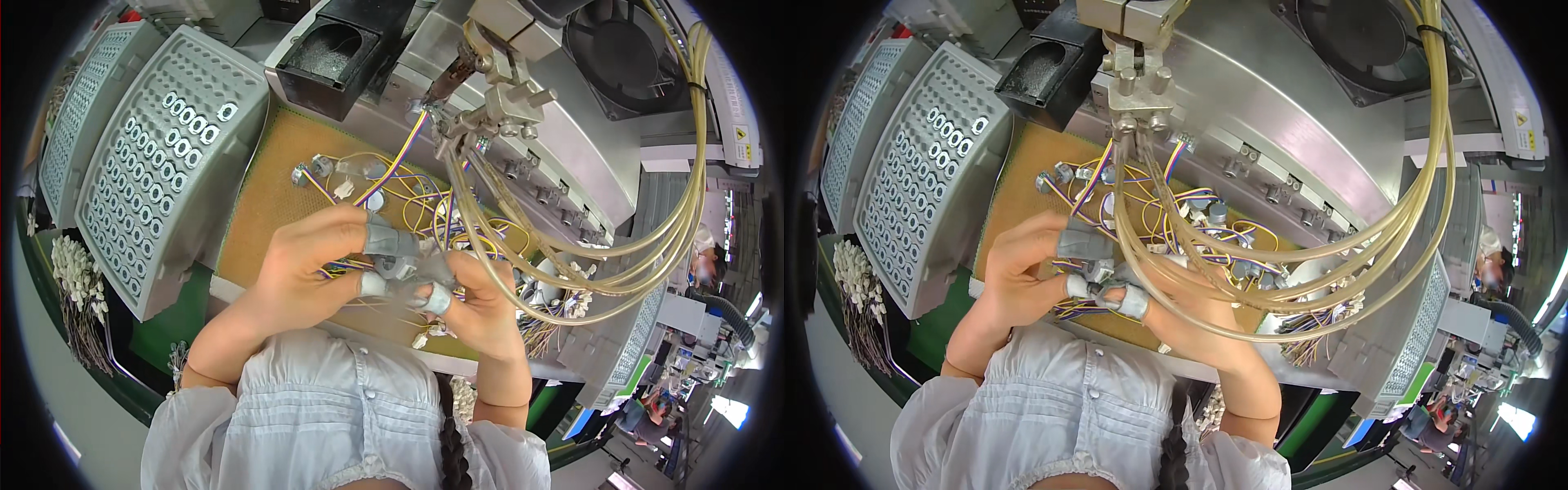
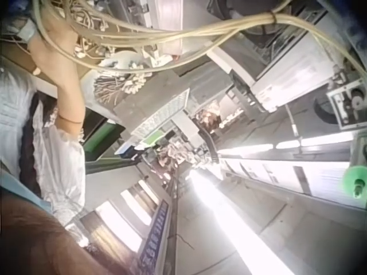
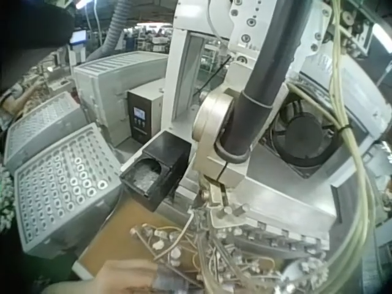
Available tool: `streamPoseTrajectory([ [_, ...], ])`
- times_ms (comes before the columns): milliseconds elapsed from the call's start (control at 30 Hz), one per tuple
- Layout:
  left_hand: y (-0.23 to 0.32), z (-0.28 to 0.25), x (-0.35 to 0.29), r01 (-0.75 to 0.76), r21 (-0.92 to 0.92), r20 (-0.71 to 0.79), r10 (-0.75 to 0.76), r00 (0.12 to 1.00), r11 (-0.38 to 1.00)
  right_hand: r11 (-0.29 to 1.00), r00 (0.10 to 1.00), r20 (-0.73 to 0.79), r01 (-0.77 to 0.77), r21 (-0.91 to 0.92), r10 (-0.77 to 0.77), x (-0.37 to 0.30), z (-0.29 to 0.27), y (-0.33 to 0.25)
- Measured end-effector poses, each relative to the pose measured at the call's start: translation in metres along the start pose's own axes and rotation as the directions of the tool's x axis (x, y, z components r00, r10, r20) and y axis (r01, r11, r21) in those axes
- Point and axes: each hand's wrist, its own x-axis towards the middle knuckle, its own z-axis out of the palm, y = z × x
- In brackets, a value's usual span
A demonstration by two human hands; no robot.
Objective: The person assembles wiring harnesses by hand, connecting multi-colored wires to electronic components at a manual assembly station.
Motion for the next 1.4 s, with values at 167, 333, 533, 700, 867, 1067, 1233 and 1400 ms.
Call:
streamPoseTrajectory([
  [167, 0.003, -0.009, 0.006, -0.227, 0.279, 0.149, 0.191, 0.970, 0.933, 0.983, 0.976, 0.126, -0.181, 0.041, 0.175, -0.002, -0.009, 0.003],
  [333, 0.007, 0.005, 0.005, -0.257, 0.307, 0.088, 0.242, 0.966, 0.916, 0.967, 0.945, 0.234, -0.247, 0.055, 0.228, 0.006, -0.023, -0.010],
  [533, 0.017, 0.001, 0.014, -0.443, 0.440, 0.158, 0.418, 0.895, 0.781, 0.794, 0.907, 0.264, -0.417, 0.442, 0.329, 0.005, -0.024, 0.016],
  [700, 0.012, -0.005, 0.030, -0.308, 0.251, 0.306, 0.227, 0.925, 0.918, 0.855, 0.974, 0.195, -0.197, 0.479, 0.114, 0.003, -0.010, 0.028],
  [867, -0.008, 0.009, 0.004, -0.133, 0.080, -0.014, 0.135, 0.991, 0.988, 0.812, 0.919, -0.161, -0.223, 0.539, 0.360, -0.002, -0.008, 0.029],
  [1067, -0.009, -0.037, -0.021, -0.061, -0.080, -0.237, 0.040, 0.971, 0.995, 0.689, 0.802, -0.485, 0.130, 0.713, 0.350, 0.029, 0.003, 0.041],
  [1233, -0.025, -0.193, -0.017, 0.101, 0.571, -0.486, 0.236, 0.841, 0.815, 0.692, 0.785, -0.514, 0.156, 0.704, 0.345, 0.041, -0.006, 0.039],
  [1400, -0.083, -0.377, 0.001, 0.322, 0.944, -0.291, 0.291, 0.911, -0.065, 0.776, 0.945, -0.255, 0.002, 0.630, 0.204, 0.008, -0.039, 0.025],
])
